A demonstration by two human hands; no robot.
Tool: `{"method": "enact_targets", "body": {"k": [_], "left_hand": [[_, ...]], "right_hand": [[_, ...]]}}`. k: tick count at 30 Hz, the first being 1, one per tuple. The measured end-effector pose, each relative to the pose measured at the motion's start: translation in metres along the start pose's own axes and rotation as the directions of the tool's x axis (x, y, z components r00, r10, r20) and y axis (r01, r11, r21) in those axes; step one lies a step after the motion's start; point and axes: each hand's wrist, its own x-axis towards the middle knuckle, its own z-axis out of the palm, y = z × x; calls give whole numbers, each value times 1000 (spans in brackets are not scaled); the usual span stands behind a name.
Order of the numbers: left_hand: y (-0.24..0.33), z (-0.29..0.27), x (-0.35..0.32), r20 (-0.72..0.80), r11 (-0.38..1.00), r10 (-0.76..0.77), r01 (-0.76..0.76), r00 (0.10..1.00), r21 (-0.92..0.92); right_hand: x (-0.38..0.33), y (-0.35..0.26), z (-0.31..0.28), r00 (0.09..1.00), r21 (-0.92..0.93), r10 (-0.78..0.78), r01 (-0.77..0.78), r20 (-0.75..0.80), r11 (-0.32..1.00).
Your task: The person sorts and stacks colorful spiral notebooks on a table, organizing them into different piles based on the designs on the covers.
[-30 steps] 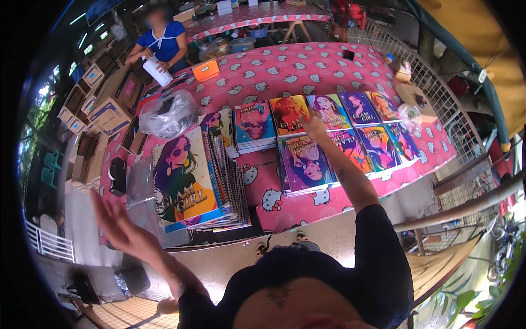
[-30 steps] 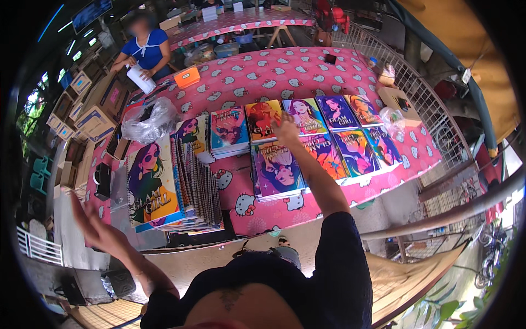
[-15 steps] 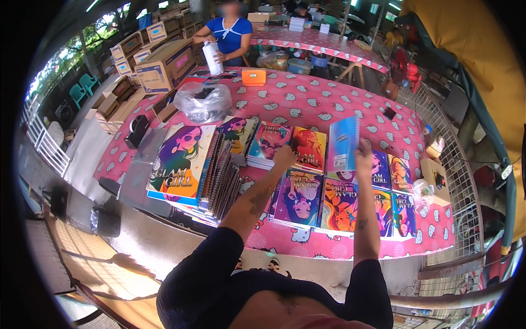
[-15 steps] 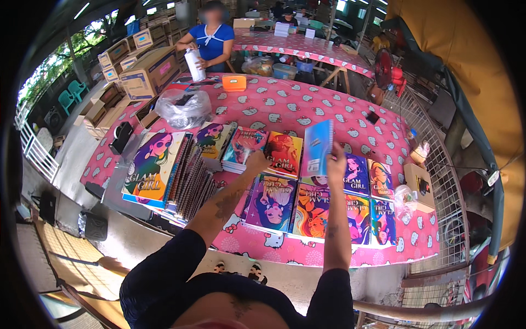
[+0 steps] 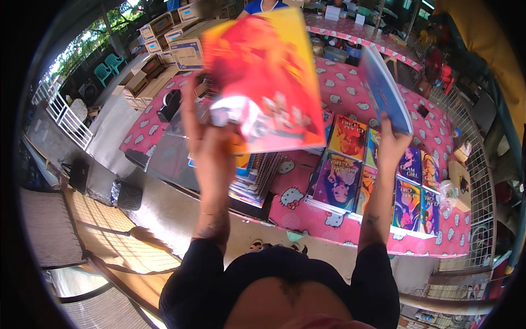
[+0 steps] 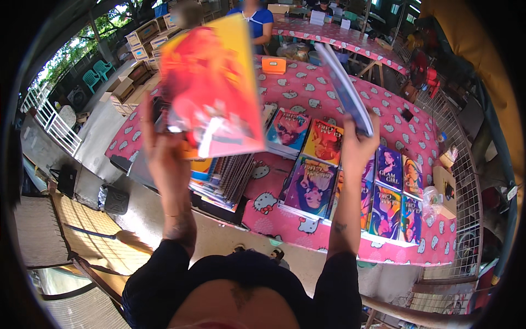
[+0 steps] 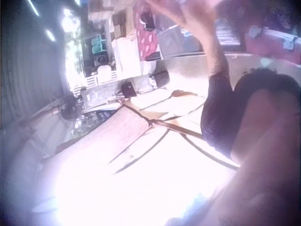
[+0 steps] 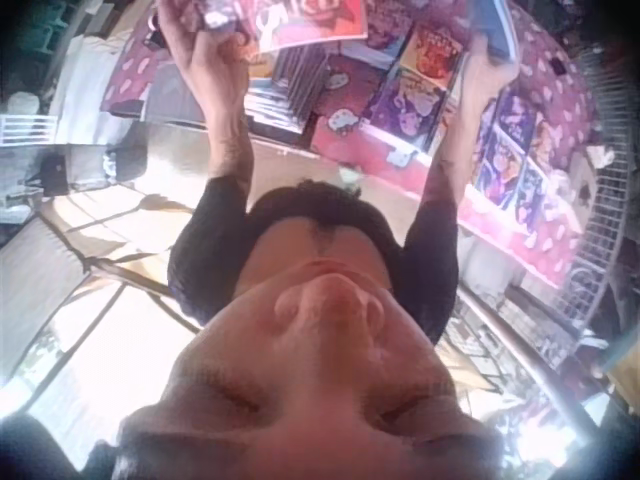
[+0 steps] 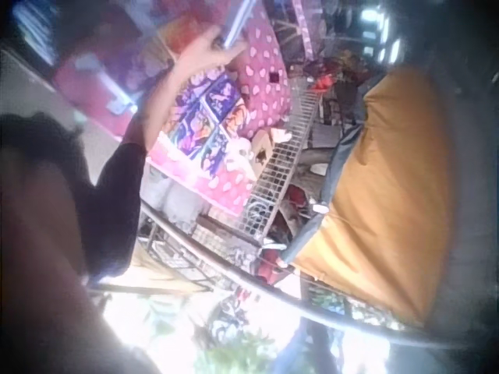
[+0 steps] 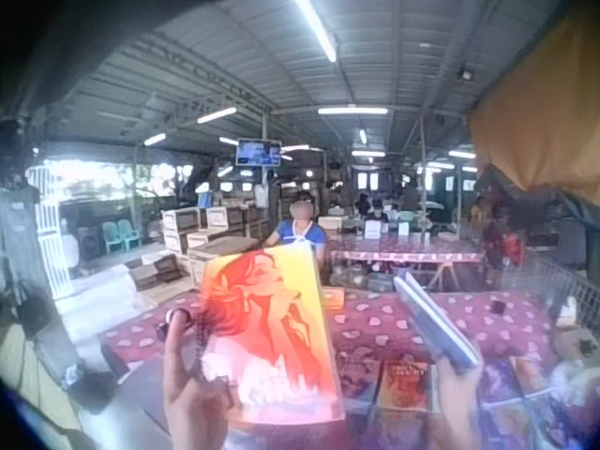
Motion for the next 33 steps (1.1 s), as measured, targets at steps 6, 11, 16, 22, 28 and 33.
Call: {"method": "enact_targets", "body": {"k": [6,11,16,22,28,33], "left_hand": [[74,-104,90,-3,974,163,-162,987,-159],[19,-155,92,327,559,-383,-66,864,827],[-19,-201,100,437,384,-438,-276,786,881],[-69,-177,122,405,680,-682,323,610,659],[-45,-178,95,390,717,-223,-121,893,686],[-43,-163,-23,715,315,286,-767,638,559]], "right_hand": [[-37,-21,144,743,155,-488,474,458,867],[-79,0,161,476,-32,-259,520,841,854],[-140,-11,159,795,103,307,-416,523,903],[-169,-29,185,763,35,372,-457,528,889],[-112,15,189,807,-3,467,-500,362,866],[-79,80,206,539,-68,585,-697,606,713]]}}
